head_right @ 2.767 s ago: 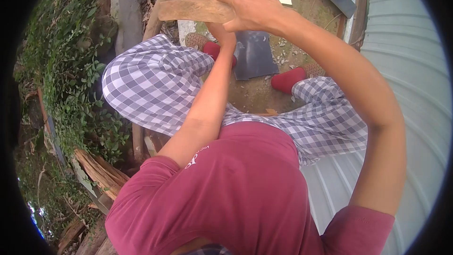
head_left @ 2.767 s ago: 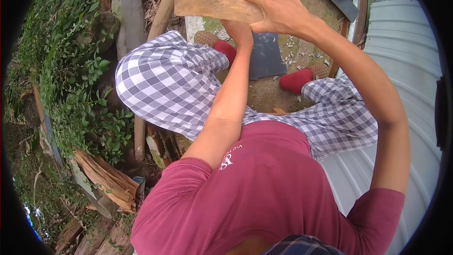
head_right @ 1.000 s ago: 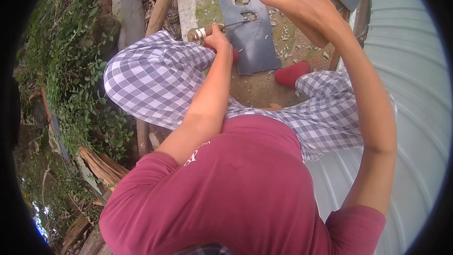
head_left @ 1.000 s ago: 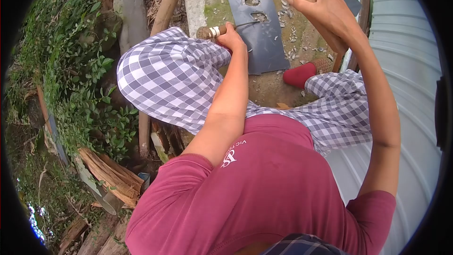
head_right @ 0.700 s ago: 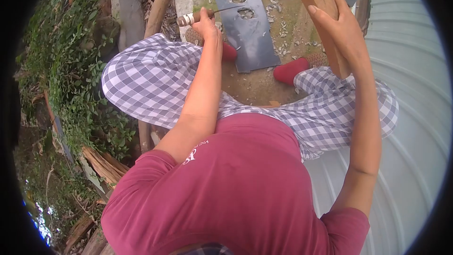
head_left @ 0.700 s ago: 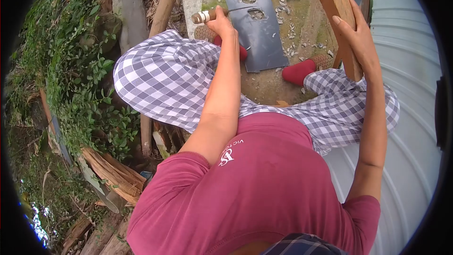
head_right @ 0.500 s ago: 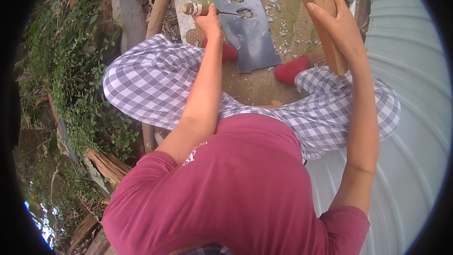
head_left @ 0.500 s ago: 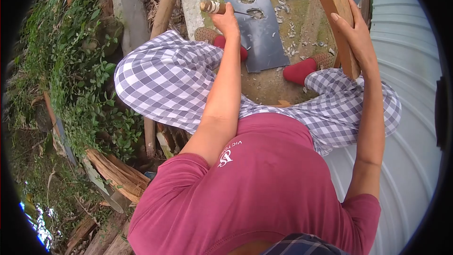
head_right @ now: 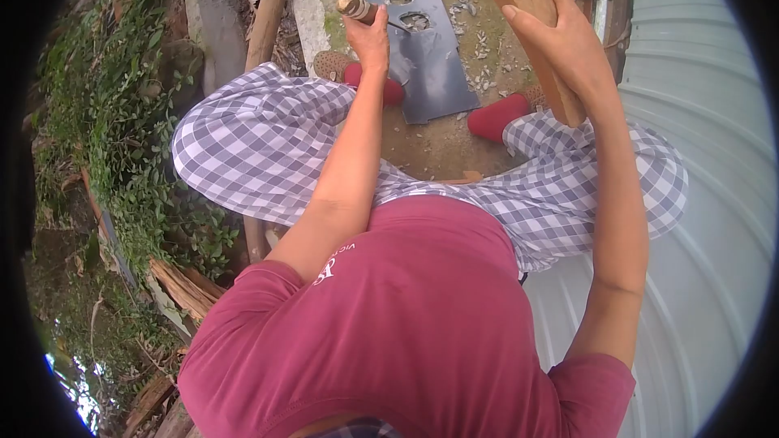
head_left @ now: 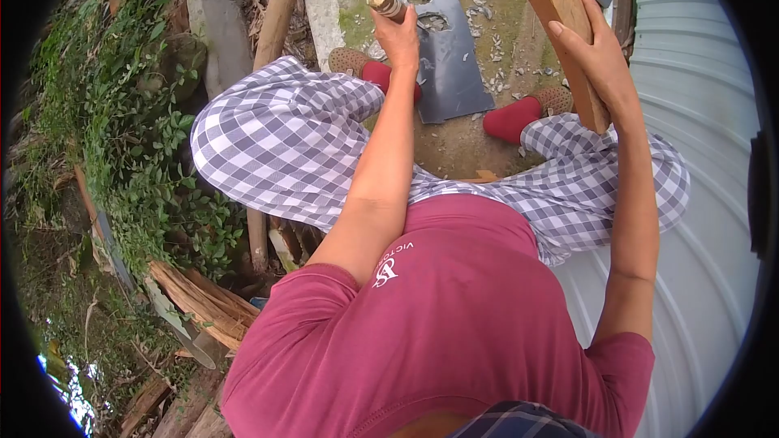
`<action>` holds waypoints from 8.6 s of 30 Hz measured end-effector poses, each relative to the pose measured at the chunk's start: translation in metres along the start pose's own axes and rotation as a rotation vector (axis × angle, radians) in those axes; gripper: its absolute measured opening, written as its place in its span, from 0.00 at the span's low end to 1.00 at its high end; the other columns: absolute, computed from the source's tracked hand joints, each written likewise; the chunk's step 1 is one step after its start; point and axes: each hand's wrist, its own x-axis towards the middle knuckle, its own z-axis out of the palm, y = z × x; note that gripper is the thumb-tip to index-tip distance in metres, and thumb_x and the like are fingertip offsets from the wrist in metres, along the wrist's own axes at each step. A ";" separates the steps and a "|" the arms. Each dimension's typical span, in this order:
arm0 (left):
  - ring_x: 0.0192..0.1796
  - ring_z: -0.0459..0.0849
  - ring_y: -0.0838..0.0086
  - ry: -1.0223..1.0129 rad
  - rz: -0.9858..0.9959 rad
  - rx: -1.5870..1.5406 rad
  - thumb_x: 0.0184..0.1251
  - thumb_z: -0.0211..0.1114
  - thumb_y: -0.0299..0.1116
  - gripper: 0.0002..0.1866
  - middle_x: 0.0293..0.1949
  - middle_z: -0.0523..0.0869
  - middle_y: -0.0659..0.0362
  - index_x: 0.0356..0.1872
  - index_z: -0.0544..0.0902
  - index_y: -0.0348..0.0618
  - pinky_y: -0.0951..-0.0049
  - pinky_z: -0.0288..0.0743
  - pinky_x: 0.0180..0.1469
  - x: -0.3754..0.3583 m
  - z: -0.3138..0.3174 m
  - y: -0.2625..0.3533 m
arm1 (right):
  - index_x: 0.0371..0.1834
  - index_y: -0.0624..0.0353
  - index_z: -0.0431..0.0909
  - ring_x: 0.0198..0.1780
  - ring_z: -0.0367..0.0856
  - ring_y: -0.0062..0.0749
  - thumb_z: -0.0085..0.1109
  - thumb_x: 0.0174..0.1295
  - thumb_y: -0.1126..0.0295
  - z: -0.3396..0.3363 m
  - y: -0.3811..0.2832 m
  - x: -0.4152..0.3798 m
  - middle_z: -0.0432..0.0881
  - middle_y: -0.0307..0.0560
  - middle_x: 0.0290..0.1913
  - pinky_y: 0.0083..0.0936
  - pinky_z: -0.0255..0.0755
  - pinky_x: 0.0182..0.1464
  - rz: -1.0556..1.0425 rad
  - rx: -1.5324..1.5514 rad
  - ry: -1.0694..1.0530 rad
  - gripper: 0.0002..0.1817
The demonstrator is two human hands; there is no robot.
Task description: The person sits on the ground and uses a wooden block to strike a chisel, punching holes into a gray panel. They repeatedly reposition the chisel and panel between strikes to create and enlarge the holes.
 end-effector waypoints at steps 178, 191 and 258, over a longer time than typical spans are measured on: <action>0.44 0.80 0.54 0.283 -0.232 -0.204 0.60 0.65 0.33 0.28 0.43 0.78 0.44 0.56 0.63 0.32 0.58 0.71 0.50 0.020 0.012 -0.020 | 0.71 0.51 0.59 0.48 0.79 0.36 0.60 0.50 0.43 0.042 -0.023 0.028 0.76 0.55 0.54 0.30 0.72 0.50 -0.056 -0.027 -0.023 0.46; 0.48 0.80 0.56 0.303 -0.288 -0.088 0.56 0.69 0.33 0.29 0.47 0.79 0.46 0.55 0.65 0.34 0.60 0.70 0.54 0.003 0.004 -0.004 | 0.69 0.53 0.61 0.49 0.80 0.39 0.60 0.49 0.43 0.039 -0.007 0.018 0.78 0.55 0.53 0.32 0.71 0.52 -0.009 0.003 0.009 0.45; 0.43 0.80 0.55 0.163 -0.015 -0.186 0.54 0.70 0.32 0.29 0.42 0.80 0.45 0.54 0.66 0.32 0.60 0.71 0.50 -0.002 0.021 0.010 | 0.68 0.60 0.58 0.55 0.70 0.28 0.57 0.61 0.53 0.073 0.020 -0.063 0.71 0.48 0.55 0.25 0.66 0.55 0.164 0.830 0.099 0.36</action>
